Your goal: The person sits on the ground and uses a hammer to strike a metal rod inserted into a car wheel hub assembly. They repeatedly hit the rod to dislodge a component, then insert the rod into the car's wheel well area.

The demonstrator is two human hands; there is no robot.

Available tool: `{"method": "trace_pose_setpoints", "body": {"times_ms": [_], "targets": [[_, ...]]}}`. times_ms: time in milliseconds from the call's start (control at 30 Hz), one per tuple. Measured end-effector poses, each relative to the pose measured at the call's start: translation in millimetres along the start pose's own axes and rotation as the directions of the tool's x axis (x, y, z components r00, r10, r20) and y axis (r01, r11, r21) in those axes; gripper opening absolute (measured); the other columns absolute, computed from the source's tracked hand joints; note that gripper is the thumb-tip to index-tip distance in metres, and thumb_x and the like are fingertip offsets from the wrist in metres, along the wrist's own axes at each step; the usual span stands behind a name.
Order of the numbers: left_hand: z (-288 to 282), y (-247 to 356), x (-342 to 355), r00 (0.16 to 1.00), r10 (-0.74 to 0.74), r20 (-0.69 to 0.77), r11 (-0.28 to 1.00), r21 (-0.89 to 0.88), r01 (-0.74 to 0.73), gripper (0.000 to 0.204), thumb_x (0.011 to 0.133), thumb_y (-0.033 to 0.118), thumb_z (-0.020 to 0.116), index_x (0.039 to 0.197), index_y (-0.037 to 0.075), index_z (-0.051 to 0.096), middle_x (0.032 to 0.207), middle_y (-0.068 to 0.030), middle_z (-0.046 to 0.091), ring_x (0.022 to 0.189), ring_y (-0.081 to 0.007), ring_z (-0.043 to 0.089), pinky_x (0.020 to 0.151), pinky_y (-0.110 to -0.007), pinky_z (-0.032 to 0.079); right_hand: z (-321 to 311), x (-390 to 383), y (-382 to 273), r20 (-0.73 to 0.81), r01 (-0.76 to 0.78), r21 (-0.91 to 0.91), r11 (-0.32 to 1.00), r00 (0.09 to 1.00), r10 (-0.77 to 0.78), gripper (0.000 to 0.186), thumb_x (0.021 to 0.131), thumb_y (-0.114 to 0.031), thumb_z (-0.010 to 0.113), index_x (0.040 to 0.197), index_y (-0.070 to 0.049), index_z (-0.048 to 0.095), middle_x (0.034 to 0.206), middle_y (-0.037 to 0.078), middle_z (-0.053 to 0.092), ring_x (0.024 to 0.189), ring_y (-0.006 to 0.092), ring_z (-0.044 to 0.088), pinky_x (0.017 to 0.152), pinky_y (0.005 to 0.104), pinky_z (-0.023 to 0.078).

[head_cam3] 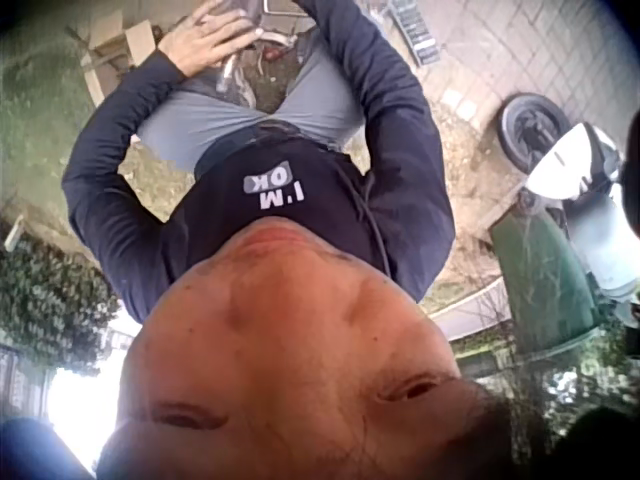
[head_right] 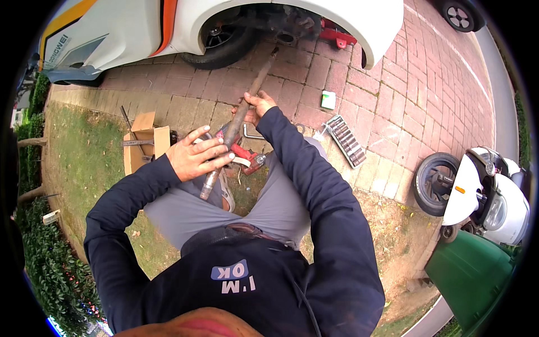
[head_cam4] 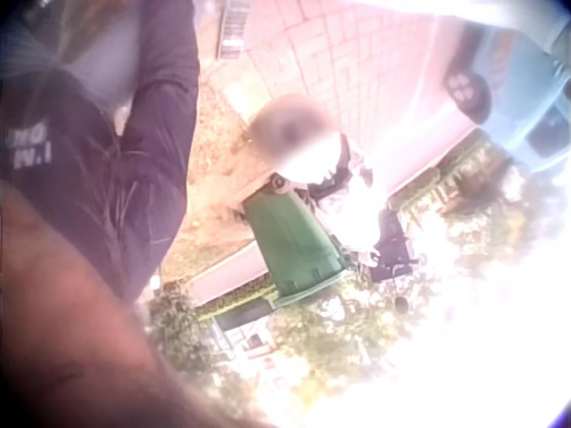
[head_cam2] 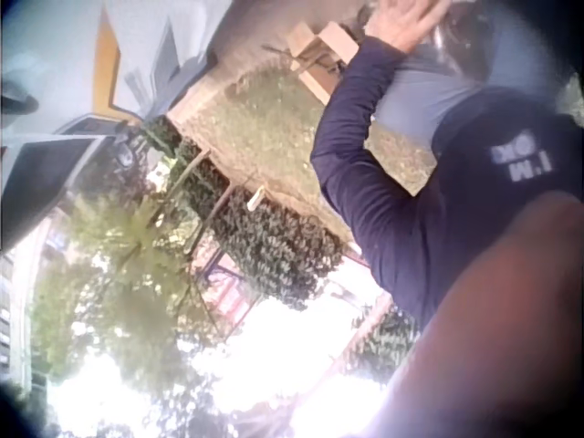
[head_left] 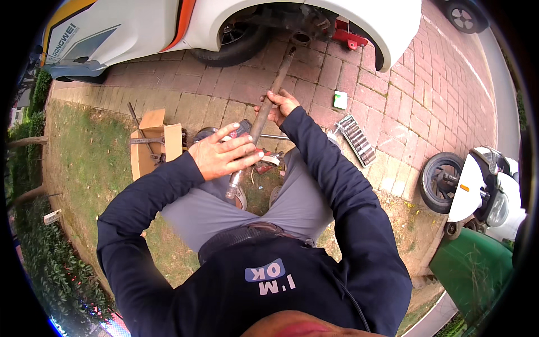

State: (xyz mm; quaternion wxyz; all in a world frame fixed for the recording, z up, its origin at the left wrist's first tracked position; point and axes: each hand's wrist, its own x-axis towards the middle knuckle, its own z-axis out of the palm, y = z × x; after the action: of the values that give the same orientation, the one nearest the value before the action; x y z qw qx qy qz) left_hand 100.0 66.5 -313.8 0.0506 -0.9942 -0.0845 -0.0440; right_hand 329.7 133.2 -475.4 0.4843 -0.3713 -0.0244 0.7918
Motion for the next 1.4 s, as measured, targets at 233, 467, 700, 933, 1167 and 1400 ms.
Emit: {"method": "trace_pose_setpoints", "body": {"times_ms": [233, 467, 700, 933, 1167, 1400], "targets": [[72, -77, 3, 0.804, -0.199, 0.561, 0.696, -0.497, 0.519, 0.107, 0.057, 0.037, 0.093, 0.146, 0.007, 0.040, 0.133, -0.0238, 0.049, 0.127, -0.0427, 0.047, 0.108, -0.047, 0.040, -29, 35, -5, 0.013, 0.113, -0.288, 0.951, 0.993, -0.114, 0.095, 0.095, -0.005, 0.063, 0.157, -0.012, -0.008, 0.109, 0.019, 0.063, 0.086, 0.0416, 0.070, 0.077, 0.0548, 0.062], [169, -148, 94, 0.607, -0.622, 0.494, 0.014, -0.768, 0.640, 0.083, 0.087, 0.047, 0.074, 0.142, -0.006, 0.042, 0.134, -0.0199, 0.058, 0.123, -0.0259, 0.057, 0.101, -0.038, 0.048, -71, 9, -11, -0.081, 0.233, -0.580, 0.780, 0.937, -0.340, 0.089, 0.090, 0.003, 0.068, 0.158, -0.010, 0.012, 0.134, 0.032, 0.048, 0.104, 0.0351, 0.065, 0.080, 0.0434, 0.062], [100, -153, 156, 0.752, -0.658, 0.039, -0.239, -0.958, -0.159, 0.052, 0.100, 0.029, 0.061, 0.138, -0.005, 0.050, 0.129, -0.0168, 0.062, 0.116, -0.0246, 0.061, 0.103, -0.039, 0.047, -90, -84, -14, 0.093, 0.298, -0.853, 0.429, 0.895, -0.437, 0.075, 0.088, -0.003, 0.072, 0.152, -0.010, 0.034, 0.131, 0.024, 0.057, 0.109, 0.0266, 0.066, 0.087, 0.0364, 0.056], [45, -134, 162, 0.847, -0.501, -0.180, -0.257, -0.903, -0.344, 0.042, 0.095, 0.020, 0.067, 0.127, -0.007, 0.060, 0.120, -0.0179, 0.063, 0.114, -0.0263, 0.062, 0.101, -0.040, 0.049, -51, -163, -29, 0.106, 0.123, -0.992, -0.008, 0.824, -0.557, 0.063, 0.085, -0.013, 0.076, 0.141, -0.002, 0.050, 0.115, 0.024, 0.065, 0.105, 0.0349, 0.067, 0.089, 0.0374, 0.052], [25, -150, 178, 0.806, -0.362, -0.468, -0.063, -0.851, -0.522, 0.040, 0.092, 0.032, 0.071, 0.102, -0.006, 0.063, 0.091, -0.0199, 0.065, 0.097, -0.0266, 0.063, 0.078, -0.038, 0.055, -19, -200, -26, 0.148, 0.129, -0.989, -0.077, 0.762, -0.631, 0.069, 0.082, -0.003, 0.072, 0.145, -0.016, 0.048, 0.123, 0.018, 0.063, 0.101, 0.0359, 0.066, 0.088, 0.0395, 0.054], [39, -159, 204, 0.583, -0.763, -0.279, 0.040, -0.921, -0.389, 0.045, 0.107, 0.036, 0.042, 0.075, 0.004, 0.045, 0.066, -0.0105, 0.055, 0.062, -0.0205, 0.056, 0.064, -0.036, 0.051, -6, -224, -9, 0.005, -0.078, -0.993, -0.089, 0.729, -0.685, 0.064, 0.081, -0.009, 0.075, 0.140, -0.011, 0.051, 0.104, 0.019, 0.067, 0.091, 0.0382, 0.066, 0.078, 0.0406, 0.054]]}}
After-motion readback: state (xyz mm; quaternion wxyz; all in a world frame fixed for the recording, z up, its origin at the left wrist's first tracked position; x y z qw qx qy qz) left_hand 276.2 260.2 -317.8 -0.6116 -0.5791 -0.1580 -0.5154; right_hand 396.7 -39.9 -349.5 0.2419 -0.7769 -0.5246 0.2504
